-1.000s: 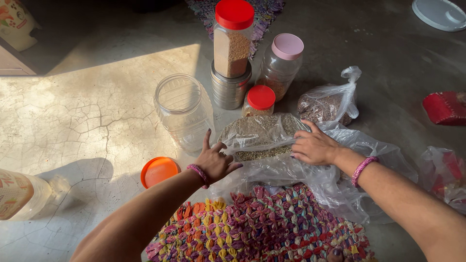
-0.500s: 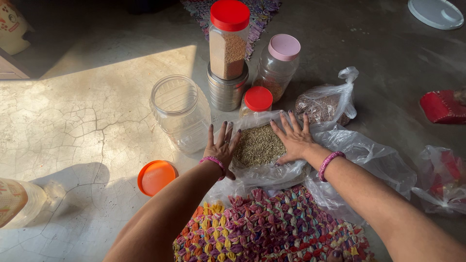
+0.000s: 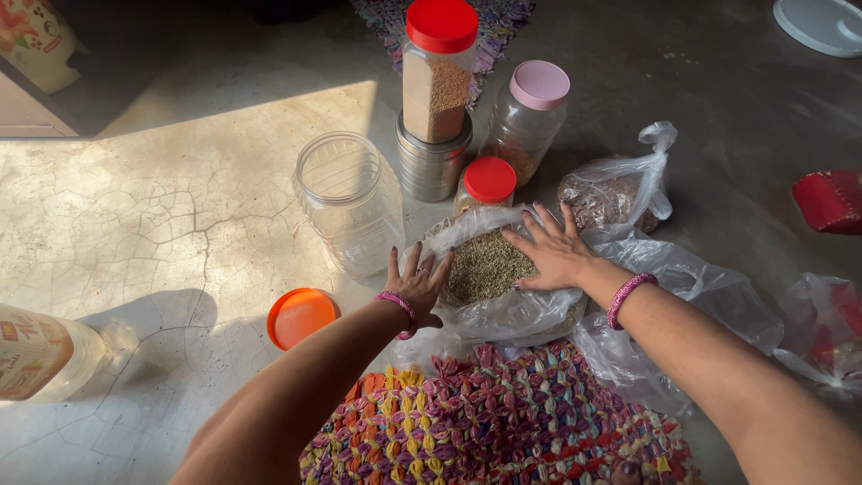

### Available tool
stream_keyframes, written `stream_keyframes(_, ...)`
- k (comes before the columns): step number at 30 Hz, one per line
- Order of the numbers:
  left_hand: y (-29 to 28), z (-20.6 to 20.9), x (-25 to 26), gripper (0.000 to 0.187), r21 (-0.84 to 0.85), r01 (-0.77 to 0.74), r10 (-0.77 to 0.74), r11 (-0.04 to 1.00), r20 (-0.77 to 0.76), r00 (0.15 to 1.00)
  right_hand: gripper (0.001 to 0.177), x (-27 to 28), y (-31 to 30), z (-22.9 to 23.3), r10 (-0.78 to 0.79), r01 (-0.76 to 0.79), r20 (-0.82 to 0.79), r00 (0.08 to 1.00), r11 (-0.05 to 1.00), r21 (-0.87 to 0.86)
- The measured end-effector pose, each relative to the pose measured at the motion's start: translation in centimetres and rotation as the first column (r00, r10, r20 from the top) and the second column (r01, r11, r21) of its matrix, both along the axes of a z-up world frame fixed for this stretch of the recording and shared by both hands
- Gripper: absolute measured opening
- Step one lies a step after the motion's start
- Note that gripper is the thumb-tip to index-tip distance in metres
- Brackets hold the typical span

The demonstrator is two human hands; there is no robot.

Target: The person sits on a mat and transfers grains from a plastic bag into a clear plastic jar using an orange lid as a scoop. They open the bag, scoop the grains, and pour them into the jar repeatedly.

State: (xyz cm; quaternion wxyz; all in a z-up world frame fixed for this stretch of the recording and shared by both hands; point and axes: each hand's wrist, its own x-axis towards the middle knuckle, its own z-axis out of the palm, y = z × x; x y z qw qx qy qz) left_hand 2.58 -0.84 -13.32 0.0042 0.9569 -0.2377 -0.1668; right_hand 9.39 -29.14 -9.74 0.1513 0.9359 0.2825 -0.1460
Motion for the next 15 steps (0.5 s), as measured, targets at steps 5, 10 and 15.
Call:
stream_keyframes(5, 1.2, 0.4, -1.0, 0.096, -0.073, 0.114, -0.102, 0.991, 0.151, 0.983, 0.056, -1.6, 0.4, 1.3, 0.113, -0.133, 0.152, 0.982, 0.983, 0.127)
stream_keyframes(10, 5.2, 1.9, -1.9, 0.081, 0.045, 0.428, -0.426, 0.902, 0.238, 0.873, 0.043, -1.9, 0.9, 2.5, 0.210, -0.273, 0.310, 0.927, 0.946, 0.174)
stream_keyframes(15, 11.1, 3.3, -3.8, 0.083, 0.094, 0.555, -0.559, 0.827, 0.239, 0.794, 0.039, -1.7, 0.6, 2.9, 0.289, -0.430, 0.498, 0.818, 0.881, 0.195)
